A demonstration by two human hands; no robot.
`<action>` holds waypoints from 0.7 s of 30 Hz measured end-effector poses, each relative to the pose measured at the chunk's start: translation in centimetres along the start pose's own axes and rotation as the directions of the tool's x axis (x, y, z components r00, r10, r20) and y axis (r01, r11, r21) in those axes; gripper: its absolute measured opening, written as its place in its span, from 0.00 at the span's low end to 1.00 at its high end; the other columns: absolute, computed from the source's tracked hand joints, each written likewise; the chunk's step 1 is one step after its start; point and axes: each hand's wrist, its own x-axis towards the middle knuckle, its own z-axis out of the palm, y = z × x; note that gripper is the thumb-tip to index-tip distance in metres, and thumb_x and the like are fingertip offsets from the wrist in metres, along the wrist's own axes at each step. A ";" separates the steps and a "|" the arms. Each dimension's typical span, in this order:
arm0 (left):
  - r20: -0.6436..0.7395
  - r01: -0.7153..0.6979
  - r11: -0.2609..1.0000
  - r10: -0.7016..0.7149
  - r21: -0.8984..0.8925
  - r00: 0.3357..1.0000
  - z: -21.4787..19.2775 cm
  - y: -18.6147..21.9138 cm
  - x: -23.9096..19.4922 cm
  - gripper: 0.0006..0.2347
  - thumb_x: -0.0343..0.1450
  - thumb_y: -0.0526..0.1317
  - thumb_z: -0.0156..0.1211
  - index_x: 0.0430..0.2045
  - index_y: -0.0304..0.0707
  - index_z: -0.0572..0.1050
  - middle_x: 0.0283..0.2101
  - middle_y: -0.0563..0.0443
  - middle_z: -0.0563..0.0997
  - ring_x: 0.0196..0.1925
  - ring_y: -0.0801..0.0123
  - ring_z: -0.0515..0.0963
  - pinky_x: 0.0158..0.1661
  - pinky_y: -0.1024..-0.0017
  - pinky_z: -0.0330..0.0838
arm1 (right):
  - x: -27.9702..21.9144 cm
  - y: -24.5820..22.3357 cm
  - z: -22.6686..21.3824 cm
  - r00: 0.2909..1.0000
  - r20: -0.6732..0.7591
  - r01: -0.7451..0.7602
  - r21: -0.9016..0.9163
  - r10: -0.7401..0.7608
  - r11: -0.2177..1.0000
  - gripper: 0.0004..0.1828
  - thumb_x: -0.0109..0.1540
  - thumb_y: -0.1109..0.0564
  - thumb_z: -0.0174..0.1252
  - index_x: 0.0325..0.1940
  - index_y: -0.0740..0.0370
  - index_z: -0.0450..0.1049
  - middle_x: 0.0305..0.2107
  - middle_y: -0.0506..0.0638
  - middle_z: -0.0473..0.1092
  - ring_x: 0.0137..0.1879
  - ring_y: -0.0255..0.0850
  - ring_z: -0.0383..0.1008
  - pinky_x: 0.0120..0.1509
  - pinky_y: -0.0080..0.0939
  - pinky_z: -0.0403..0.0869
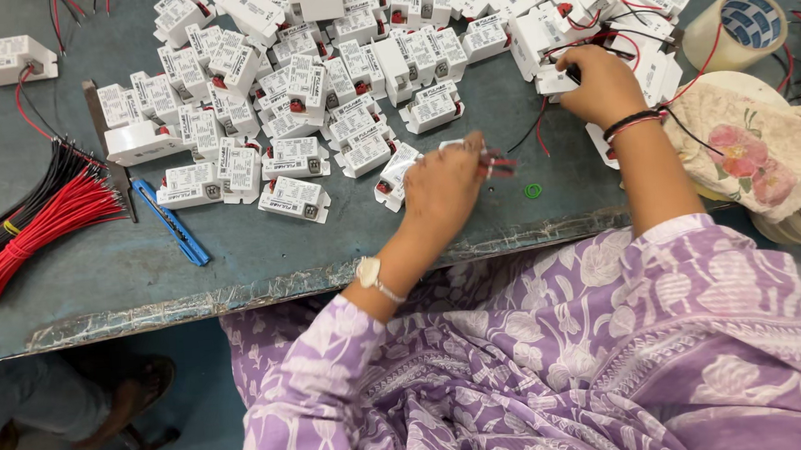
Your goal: The person assembles multiple LED drivers by hand, inserting wires into the small rectangular housing and securing them with a tool.
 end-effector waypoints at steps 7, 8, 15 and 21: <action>-0.247 0.206 0.976 -0.182 0.076 0.952 -0.5 -5.5 5.2 0.10 0.72 0.37 0.55 0.45 0.51 0.79 0.32 0.46 0.84 0.33 0.52 0.85 0.31 0.55 0.76 | 0.0 -1.1 0.3 0.996 0.022 -0.087 -0.108 0.090 0.990 0.20 0.51 0.55 0.73 0.48 0.50 0.80 0.46 0.57 0.74 0.50 0.57 0.75 0.52 0.53 0.73; -0.326 0.154 0.986 -0.125 0.065 0.937 -1.4 -6.2 4.7 0.10 0.71 0.37 0.55 0.45 0.49 0.79 0.34 0.46 0.84 0.34 0.52 0.85 0.33 0.55 0.77 | 0.1 -1.4 0.2 0.996 0.036 -0.083 -0.105 0.087 0.991 0.21 0.51 0.55 0.73 0.48 0.49 0.80 0.45 0.57 0.74 0.50 0.57 0.76 0.52 0.53 0.73; -0.195 0.097 0.980 -0.131 -0.173 0.972 -7.5 -3.6 -2.8 0.09 0.76 0.39 0.57 0.49 0.46 0.79 0.32 0.45 0.84 0.32 0.51 0.84 0.31 0.56 0.74 | 0.2 -4.1 -4.7 0.990 0.111 -0.107 0.182 0.087 0.978 0.20 0.59 0.46 0.75 0.46 0.60 0.81 0.26 0.55 0.70 0.34 0.49 0.72 0.40 0.50 0.69; -0.204 -0.158 0.897 0.077 -0.414 0.976 -11.9 0.0 -7.7 0.14 0.71 0.39 0.67 0.52 0.51 0.79 0.29 0.51 0.83 0.25 0.63 0.81 0.29 0.66 0.72 | -1.6 -9.9 -5.9 0.913 0.403 -0.367 0.879 -0.059 0.305 0.18 0.68 0.45 0.59 0.48 0.64 0.77 0.27 0.42 0.75 0.29 0.30 0.71 0.28 0.29 0.66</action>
